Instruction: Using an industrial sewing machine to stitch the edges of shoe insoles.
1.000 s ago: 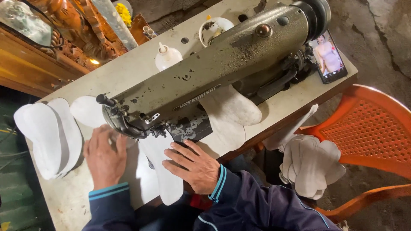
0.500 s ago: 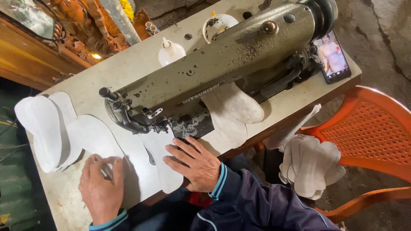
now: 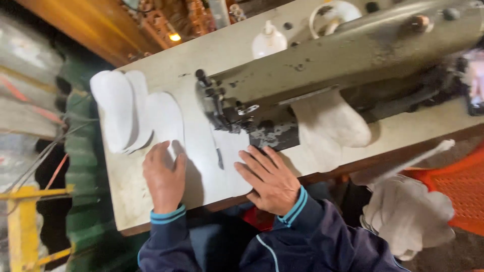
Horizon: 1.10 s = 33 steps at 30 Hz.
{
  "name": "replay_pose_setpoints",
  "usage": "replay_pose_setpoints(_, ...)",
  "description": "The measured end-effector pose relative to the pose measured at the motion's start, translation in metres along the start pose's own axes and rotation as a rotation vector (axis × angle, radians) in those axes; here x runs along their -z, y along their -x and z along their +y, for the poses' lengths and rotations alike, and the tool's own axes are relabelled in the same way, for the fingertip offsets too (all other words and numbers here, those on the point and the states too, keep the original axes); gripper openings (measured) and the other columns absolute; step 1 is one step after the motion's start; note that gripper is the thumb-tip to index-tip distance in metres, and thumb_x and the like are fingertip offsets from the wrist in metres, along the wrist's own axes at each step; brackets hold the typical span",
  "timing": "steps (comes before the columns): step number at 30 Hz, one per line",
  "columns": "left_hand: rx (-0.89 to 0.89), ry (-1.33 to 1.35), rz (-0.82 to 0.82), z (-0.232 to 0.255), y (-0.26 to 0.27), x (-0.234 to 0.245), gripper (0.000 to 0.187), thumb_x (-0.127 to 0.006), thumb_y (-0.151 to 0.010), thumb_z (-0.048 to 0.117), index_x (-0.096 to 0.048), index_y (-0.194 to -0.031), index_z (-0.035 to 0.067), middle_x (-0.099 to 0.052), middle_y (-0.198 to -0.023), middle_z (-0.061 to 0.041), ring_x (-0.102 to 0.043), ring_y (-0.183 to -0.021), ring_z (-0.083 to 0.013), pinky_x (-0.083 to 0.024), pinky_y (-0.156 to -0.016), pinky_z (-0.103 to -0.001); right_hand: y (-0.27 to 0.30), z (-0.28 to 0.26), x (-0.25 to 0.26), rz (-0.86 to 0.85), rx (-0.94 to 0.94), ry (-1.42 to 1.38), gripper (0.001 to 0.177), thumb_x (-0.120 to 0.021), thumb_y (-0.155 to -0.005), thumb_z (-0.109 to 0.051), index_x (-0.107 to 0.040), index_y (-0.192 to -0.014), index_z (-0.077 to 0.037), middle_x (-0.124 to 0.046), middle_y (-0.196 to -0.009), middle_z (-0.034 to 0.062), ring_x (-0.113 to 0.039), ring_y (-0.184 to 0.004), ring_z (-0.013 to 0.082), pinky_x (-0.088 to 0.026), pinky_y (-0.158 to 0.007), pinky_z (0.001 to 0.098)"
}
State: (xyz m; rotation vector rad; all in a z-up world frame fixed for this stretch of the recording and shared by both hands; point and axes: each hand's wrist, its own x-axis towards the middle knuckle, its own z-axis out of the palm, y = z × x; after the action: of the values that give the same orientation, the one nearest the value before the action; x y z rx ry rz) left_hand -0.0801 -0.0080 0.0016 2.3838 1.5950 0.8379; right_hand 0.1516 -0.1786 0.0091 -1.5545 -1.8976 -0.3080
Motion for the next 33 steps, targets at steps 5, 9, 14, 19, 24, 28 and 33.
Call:
replay_pose_setpoints(5,-0.014,-0.077,-0.003,0.013,0.004,0.002,0.048,-0.07,-0.101,0.038,-0.066,-0.136,0.005,-0.057,-0.143,-0.029,-0.053,-0.134,-0.049,-0.039,-0.108,-0.067,0.0,-0.001,-0.004,0.01,-0.004,-0.013,0.052,-0.042,-0.098,-0.032,-0.061,-0.142,-0.013,-0.059,-0.147,0.0126,-0.053,-0.14,0.0324,-0.034,-0.12,0.055)
replay_pose_setpoints(9,0.085,0.014,-0.076,0.018,0.008,0.007,0.04,-0.067,-0.104,0.03,-0.062,-0.137,0.008,-0.053,-0.145,-0.026,-0.045,-0.142,-0.048,-0.031,-0.113,-0.071,0.0,0.0,-0.008,0.019,-0.003,0.012,0.052,-0.04,-0.099,-0.033,-0.061,-0.143,-0.013,-0.059,-0.146,0.0122,-0.053,-0.139,0.0318,-0.035,-0.119,0.0545)
replay_pose_setpoints(14,0.166,0.136,-0.115,0.017,0.003,0.018,0.034,-0.075,-0.094,0.013,-0.066,-0.126,0.009,-0.057,-0.136,-0.02,-0.051,-0.133,-0.0472,-0.036,-0.109,-0.07,-0.003,-0.003,-0.003,0.01,0.002,0.038,0.05,-0.048,-0.097,-0.033,-0.062,-0.14,-0.012,-0.06,-0.145,0.014,-0.053,-0.139,0.0337,-0.035,-0.12,0.0537)
replay_pose_setpoints(19,0.184,0.225,-0.081,0.005,0.003,0.012,0.038,-0.064,-0.092,-0.009,-0.065,-0.123,0.013,-0.055,-0.117,-0.007,-0.065,-0.115,-0.0357,-0.056,-0.097,-0.052,-0.005,-0.006,-0.001,0.014,-0.022,0.051,0.047,-0.044,-0.1,-0.033,-0.063,-0.138,-0.015,-0.06,-0.145,0.0144,-0.052,-0.14,0.0344,-0.035,-0.12,0.0538)
replay_pose_setpoints(24,0.208,0.377,0.02,-0.001,0.001,0.009,0.034,-0.06,-0.092,-0.012,-0.073,-0.115,0.01,-0.064,-0.101,-0.008,-0.066,-0.088,-0.0228,-0.06,-0.079,-0.038,-0.002,-0.006,-0.006,0.016,-0.044,0.091,0.044,-0.048,-0.099,-0.032,-0.064,-0.138,-0.022,-0.062,-0.143,0.0122,-0.053,-0.139,0.0348,-0.035,-0.12,0.0551)
replay_pose_setpoints(28,0.26,0.43,0.098,-0.013,-0.025,0.029,0.029,-0.06,-0.092,-0.002,-0.076,-0.109,0.015,-0.075,-0.103,-0.006,-0.066,-0.087,-0.0157,-0.056,-0.073,-0.028,-0.004,-0.006,-0.005,0.028,-0.059,0.097,0.041,-0.051,-0.098,-0.03,-0.066,-0.135,-0.021,-0.061,-0.143,0.0147,-0.052,-0.14,0.038,-0.035,-0.12,0.0569)
replay_pose_setpoints(33,0.083,0.283,0.268,-0.078,-0.078,0.05,0.031,-0.062,-0.087,-0.005,-0.077,-0.113,0.006,-0.074,-0.101,-0.017,-0.069,-0.083,-0.0252,-0.054,-0.066,-0.032,-0.008,-0.008,-0.002,0.024,-0.073,0.132,0.04,-0.052,-0.099,-0.03,-0.066,-0.136,-0.022,-0.061,-0.143,0.0178,-0.051,-0.141,0.0405,-0.031,-0.121,0.0583)
